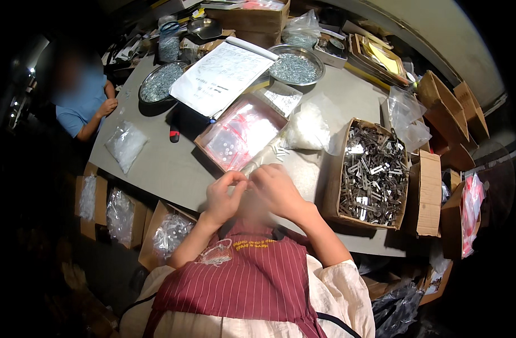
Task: The person picks small metallic components from a cardboard box and places them into small plastic bags on a table. The person then picks up a clipboard with a document and walks through a warehouse area filled with stacked boxes.
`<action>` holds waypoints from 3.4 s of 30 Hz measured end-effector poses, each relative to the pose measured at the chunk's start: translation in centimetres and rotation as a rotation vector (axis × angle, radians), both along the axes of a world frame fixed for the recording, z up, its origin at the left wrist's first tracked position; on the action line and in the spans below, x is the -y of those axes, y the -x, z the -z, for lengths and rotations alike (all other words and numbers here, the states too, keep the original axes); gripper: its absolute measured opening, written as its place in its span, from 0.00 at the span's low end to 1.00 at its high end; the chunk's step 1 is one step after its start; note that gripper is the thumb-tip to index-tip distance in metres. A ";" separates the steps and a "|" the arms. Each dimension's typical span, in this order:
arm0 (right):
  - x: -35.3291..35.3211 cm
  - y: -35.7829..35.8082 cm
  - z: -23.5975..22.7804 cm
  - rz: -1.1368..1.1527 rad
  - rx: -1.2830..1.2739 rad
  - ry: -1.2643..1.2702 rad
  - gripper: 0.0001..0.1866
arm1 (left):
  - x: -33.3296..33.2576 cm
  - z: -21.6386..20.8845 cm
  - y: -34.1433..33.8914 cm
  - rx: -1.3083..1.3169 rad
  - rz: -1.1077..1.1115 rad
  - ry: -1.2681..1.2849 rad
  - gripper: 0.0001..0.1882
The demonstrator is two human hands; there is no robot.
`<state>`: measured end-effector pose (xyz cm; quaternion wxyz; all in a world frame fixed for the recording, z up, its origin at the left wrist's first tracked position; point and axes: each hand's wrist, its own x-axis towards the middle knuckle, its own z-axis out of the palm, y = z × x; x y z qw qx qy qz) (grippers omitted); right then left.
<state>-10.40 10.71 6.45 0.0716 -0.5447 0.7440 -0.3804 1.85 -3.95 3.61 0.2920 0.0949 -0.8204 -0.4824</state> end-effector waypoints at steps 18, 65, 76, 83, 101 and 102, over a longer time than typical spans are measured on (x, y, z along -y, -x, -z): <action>6.8 -1.5 1.8 -0.358 0.016 0.119 0.07 | 4.4 2.0 -7.5 0.062 -0.313 -0.351 0.05; 4.1 4.2 10.3 -0.289 -0.412 -0.230 0.38 | 8.7 7.1 8.9 0.547 -0.015 -0.661 0.21; 0.7 5.9 13.3 -0.282 -0.405 -0.088 0.21 | 11.3 6.1 7.7 0.690 0.185 -0.622 0.21; -2.2 5.2 11.8 -0.075 -0.464 -0.106 0.19 | 14.7 0.9 7.6 0.423 0.216 -0.969 0.17; -3.5 8.3 13.9 0.404 -0.371 0.019 0.18 | 17.0 -4.2 11.1 -0.061 0.056 -1.041 0.18; -3.5 8.2 13.8 0.406 -0.361 0.022 0.18 | 17.1 -5.1 11.2 -0.074 0.077 -1.023 0.19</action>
